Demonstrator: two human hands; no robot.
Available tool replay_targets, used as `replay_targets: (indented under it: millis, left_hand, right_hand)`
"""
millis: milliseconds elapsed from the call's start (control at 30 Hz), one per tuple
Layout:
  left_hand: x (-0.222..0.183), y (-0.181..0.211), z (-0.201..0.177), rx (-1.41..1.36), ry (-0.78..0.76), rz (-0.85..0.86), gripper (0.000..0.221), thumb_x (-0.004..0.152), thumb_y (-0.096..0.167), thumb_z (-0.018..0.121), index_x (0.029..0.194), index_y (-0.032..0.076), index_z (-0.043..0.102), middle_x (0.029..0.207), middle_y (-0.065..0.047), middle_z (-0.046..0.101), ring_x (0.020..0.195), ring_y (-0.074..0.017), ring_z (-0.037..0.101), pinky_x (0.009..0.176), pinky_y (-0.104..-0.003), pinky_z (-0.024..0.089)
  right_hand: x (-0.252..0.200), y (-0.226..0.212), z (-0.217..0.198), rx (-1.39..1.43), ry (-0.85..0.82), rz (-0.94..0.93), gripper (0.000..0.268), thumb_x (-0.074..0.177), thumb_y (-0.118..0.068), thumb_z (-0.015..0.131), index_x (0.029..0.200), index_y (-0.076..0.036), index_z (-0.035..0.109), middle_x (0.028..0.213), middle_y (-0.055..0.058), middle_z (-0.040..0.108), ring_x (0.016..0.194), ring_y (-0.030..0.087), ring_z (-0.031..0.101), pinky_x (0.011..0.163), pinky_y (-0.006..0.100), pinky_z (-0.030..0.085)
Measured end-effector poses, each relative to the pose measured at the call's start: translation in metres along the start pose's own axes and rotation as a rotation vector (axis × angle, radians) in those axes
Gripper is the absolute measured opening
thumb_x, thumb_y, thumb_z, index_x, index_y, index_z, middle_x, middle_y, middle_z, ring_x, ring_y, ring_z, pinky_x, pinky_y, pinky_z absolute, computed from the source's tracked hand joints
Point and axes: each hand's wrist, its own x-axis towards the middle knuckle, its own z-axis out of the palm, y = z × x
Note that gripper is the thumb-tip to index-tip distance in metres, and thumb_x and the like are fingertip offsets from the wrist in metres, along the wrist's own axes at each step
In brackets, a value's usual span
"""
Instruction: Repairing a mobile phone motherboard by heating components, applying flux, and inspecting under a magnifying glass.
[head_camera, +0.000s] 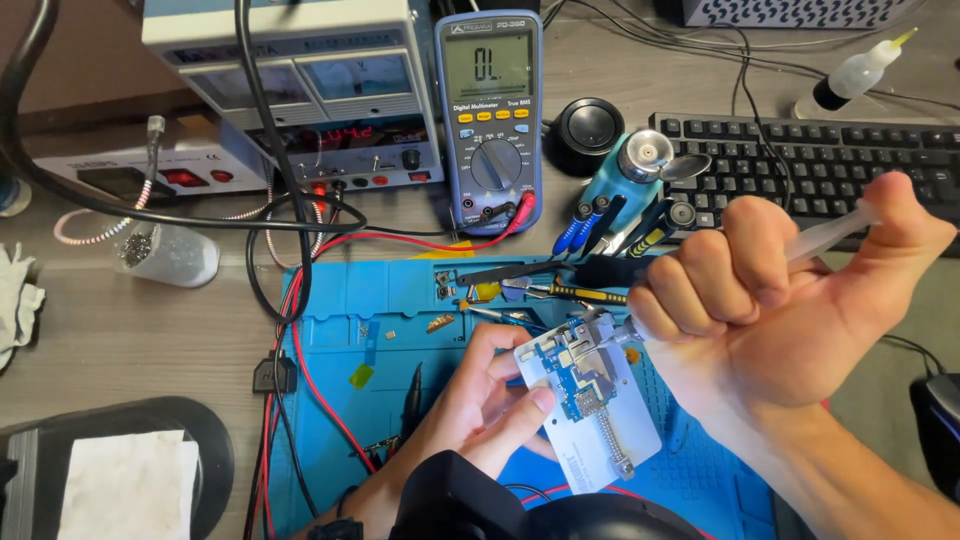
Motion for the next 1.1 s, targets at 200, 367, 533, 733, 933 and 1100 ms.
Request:
replay_targets:
  millis: [200, 367, 533, 733, 933, 1100]
  left_hand:
    - [-0.0020, -0.0008, -0.0012, -0.063, -0.035, -0.014, 0.041, 0.103, 0.028, 0.069, 0.131, 0.011, 0.044, 0.140, -0.021, 0.077, 0.122, -0.0365, 0.083, 0.086, -0.055, 0.078]
    - [-0.0025, -0.0025, 0.0002, -0.040, -0.017, -0.002, 0.044, 0.101, 0.031, 0.071, 0.131, 0.012, 0.045, 0.138, -0.020, 0.079, 0.117, -0.0358, 0.085, 0.081, -0.053, 0.078]
    - [-0.0036, -0.0005, 0.0015, -0.069, 0.001, -0.031, 0.044, 0.101, 0.028, 0.071, 0.132, 0.011, 0.044, 0.138, -0.021, 0.078, 0.120, -0.0374, 0.084, 0.083, -0.055, 0.078]
    - [-0.0032, -0.0009, -0.0004, -0.052, -0.032, -0.038, 0.046, 0.101, 0.031, 0.071, 0.132, 0.013, 0.044, 0.141, -0.021, 0.078, 0.121, -0.0374, 0.084, 0.083, -0.053, 0.078]
    - [-0.0044, 0.0006, 0.0001, -0.042, -0.041, -0.028, 0.045, 0.102, 0.031, 0.069, 0.134, 0.012, 0.043, 0.142, -0.021, 0.077, 0.121, -0.0365, 0.084, 0.085, -0.055, 0.078]
    - [-0.0042, -0.0010, 0.0011, -0.076, 0.002, -0.049, 0.046, 0.100, 0.029, 0.070, 0.134, 0.012, 0.044, 0.142, -0.021, 0.078, 0.119, -0.0382, 0.084, 0.080, -0.053, 0.078]
  right_hand:
    - [-0.0008, 0.0003, 0.0028, -0.055, 0.041, 0.009, 0.066, 0.085, -0.063, 0.065, 0.063, -0.017, 0.023, 0.052, -0.004, 0.012, 0.050, 0.015, 0.005, 0.046, 0.037, 0.006]
    - [-0.0012, 0.0010, 0.0032, -0.088, 0.040, 0.007, 0.068, 0.084, -0.065, 0.066, 0.063, -0.017, 0.023, 0.053, -0.004, 0.012, 0.051, 0.016, 0.004, 0.046, 0.038, 0.006]
    - [-0.0010, 0.0013, 0.0013, -0.075, -0.014, 0.001, 0.066, 0.087, -0.063, 0.066, 0.063, -0.016, 0.025, 0.053, -0.004, 0.015, 0.050, 0.015, 0.006, 0.046, 0.037, 0.008]
    - [-0.0007, 0.0004, 0.0015, -0.084, -0.014, -0.003, 0.066, 0.087, -0.063, 0.065, 0.063, -0.016, 0.025, 0.052, -0.004, 0.014, 0.050, 0.015, 0.007, 0.046, 0.037, 0.008]
    - [-0.0010, 0.0012, 0.0013, -0.093, 0.003, -0.005, 0.066, 0.087, -0.064, 0.064, 0.063, -0.016, 0.025, 0.053, -0.003, 0.014, 0.050, 0.015, 0.007, 0.046, 0.036, 0.008]
    - [-0.0006, 0.0022, 0.0001, -0.085, -0.032, -0.019, 0.065, 0.089, -0.062, 0.063, 0.063, -0.016, 0.026, 0.053, -0.004, 0.015, 0.049, 0.015, 0.008, 0.046, 0.036, 0.009]
